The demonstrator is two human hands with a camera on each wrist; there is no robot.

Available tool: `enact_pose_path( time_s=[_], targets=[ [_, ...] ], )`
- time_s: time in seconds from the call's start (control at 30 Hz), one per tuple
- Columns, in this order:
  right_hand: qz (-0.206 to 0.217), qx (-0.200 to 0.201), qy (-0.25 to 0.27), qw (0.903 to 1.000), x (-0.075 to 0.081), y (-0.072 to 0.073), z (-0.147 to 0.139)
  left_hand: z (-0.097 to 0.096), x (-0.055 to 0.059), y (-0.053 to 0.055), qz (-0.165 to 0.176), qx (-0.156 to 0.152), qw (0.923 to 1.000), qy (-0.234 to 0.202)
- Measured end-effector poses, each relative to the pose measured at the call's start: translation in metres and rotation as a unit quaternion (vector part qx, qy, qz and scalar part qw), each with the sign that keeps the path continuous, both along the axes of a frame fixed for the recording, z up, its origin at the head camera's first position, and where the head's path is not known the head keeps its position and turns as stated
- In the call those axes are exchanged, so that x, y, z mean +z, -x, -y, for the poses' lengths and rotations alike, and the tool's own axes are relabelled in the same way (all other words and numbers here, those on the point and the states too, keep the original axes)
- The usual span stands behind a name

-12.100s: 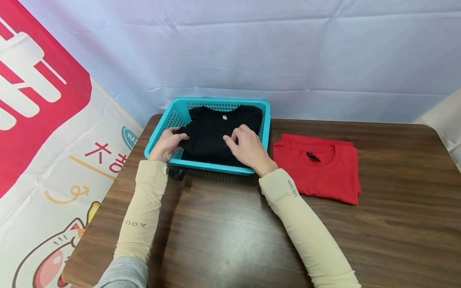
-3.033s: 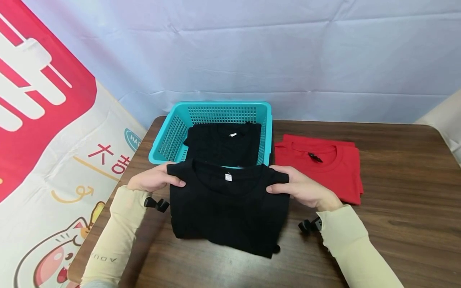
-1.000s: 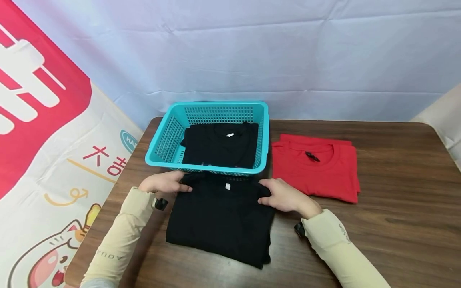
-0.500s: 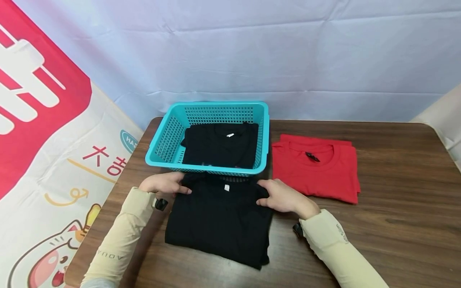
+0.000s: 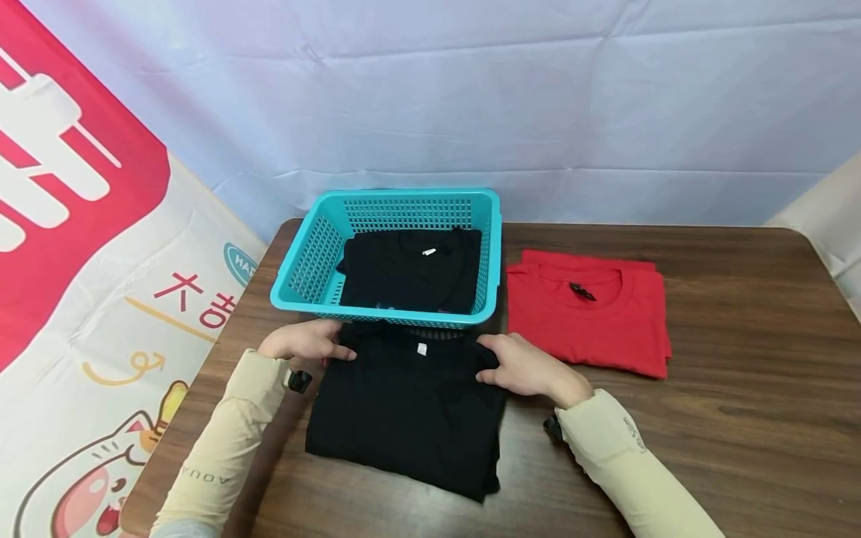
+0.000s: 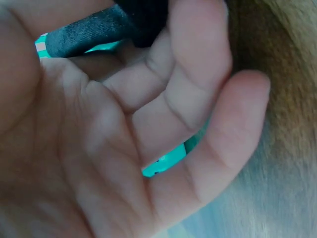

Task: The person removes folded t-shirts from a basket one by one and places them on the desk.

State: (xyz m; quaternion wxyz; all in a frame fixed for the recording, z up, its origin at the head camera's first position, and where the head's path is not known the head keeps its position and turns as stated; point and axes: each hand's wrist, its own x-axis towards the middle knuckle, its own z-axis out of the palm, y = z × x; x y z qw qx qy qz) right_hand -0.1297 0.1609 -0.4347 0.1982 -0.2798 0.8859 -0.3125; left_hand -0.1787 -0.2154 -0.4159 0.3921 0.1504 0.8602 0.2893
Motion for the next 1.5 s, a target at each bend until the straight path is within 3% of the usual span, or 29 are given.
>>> enact_pose_path(
  time_s=[0.43,0.7,0.9,1.07,1.17,1.27,1.4,1.5],
  targets=[
    [-0.005,-0.006,-0.002,1.0,0.002,-0.001,0.001,0.0,0.001,-0.001,-0.001,0.009,1.0,-0.002],
    [-0.014,-0.011,0.008,0.9998,0.003,-0.002,-0.001,0.004,0.001,-0.001,-0.021,0.004,0.9998,0.002],
    [-0.015,-0.023,0.02,0.9994,0.008,-0.002,-0.004,0.014,0.005,0.001,-0.063,-0.013,0.9975,0.03],
    [-0.027,-0.039,0.029,0.9984,0.014,0.0,-0.006,0.028,0.009,0.001,-0.054,-0.012,0.9984,-0.001],
    [-0.045,-0.065,0.042,0.996,0.02,0.003,-0.009,0.039,0.014,0.0,-0.06,-0.002,0.9981,0.013],
    [-0.071,-0.117,0.053,0.9892,0.027,0.005,-0.011,0.052,0.018,0.0,-0.075,0.015,0.9958,0.051],
    [-0.101,-0.201,0.082,0.971,0.038,0.008,-0.012,0.071,0.021,-0.001,-0.102,0.078,0.9883,0.082],
    [-0.109,-0.242,0.133,0.9549,0.045,0.009,-0.011,0.083,0.024,-0.002,-0.161,0.162,0.9685,0.099]
  ],
)
